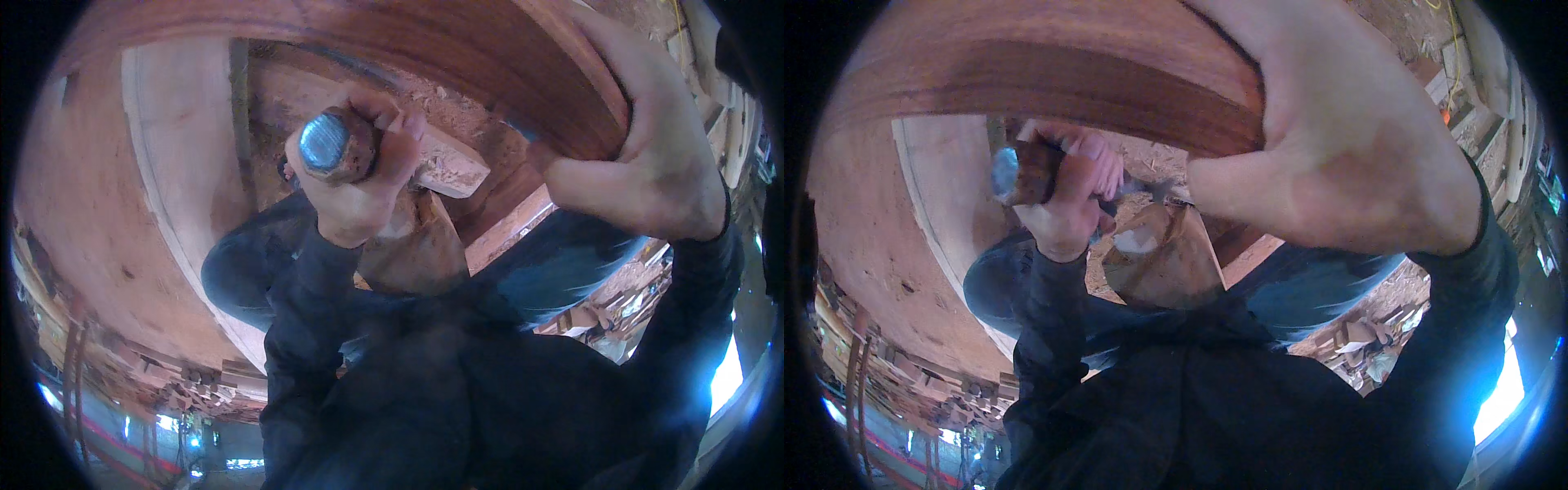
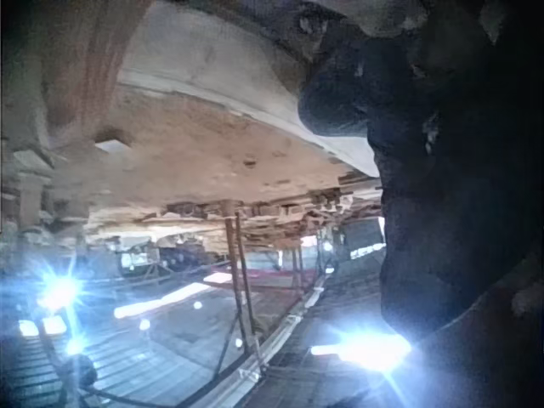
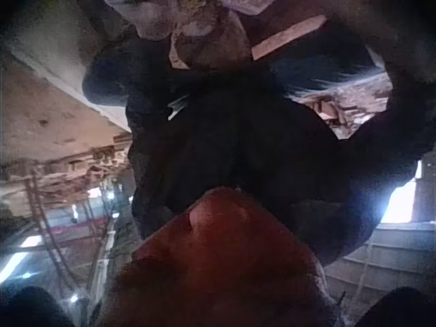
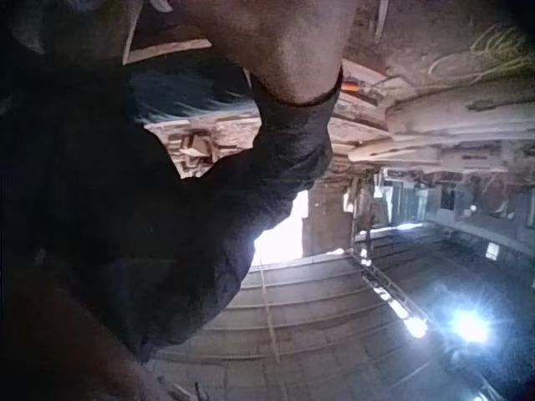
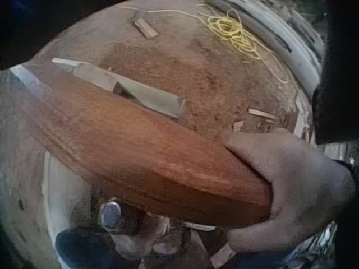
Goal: The person uses a chisel and mallet to carve and shape a curved wooden piece. They repeatedly strike the chisel to remove wood shavings and refine the curve.
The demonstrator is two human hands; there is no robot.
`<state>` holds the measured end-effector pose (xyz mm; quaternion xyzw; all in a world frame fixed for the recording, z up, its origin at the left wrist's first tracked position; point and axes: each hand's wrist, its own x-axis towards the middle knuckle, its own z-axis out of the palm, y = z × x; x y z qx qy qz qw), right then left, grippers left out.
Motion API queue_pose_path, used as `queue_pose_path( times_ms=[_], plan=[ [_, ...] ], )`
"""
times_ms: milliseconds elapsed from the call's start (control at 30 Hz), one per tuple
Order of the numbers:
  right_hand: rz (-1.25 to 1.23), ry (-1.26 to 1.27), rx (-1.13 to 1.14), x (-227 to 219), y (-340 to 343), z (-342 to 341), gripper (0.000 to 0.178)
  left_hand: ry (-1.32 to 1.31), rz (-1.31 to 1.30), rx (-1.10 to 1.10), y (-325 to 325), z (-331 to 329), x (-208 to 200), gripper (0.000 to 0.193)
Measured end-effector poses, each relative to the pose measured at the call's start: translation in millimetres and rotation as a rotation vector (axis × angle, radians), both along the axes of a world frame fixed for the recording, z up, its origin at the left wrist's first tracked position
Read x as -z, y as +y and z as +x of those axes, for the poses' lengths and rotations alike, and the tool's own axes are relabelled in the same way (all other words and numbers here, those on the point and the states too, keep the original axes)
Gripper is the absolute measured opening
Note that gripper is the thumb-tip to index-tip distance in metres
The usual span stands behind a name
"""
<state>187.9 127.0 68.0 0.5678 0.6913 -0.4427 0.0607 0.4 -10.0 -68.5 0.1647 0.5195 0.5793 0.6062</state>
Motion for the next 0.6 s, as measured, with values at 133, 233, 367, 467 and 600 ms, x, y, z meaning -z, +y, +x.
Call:
queue_pose_path(
  times_ms=[133,233,367,467,600],
  plan=[
    [-0.002,0.011,0.049,1,-5,11,0.058,0.086,-0.08,0.239,-32,11,12,0.017],
    [0.048,0.047,0.026,-2,-9,14,0.057,0.331,0.029,0.426,-59,16,25,0.018],
    [0.212,0.228,-0.128,0,-18,2,0.055,0.272,0.203,0.461,-62,10,12,0.011],
    [0.076,-0.026,-0.645,11,-59,3,0.056,0.585,0.393,0.915,-124,1,59,0.031],
    [-0.075,0.075,-0.678,7,-72,11,0.058,-0.009,0.303,1.28,-160,6,108,0.058]
  ],
)
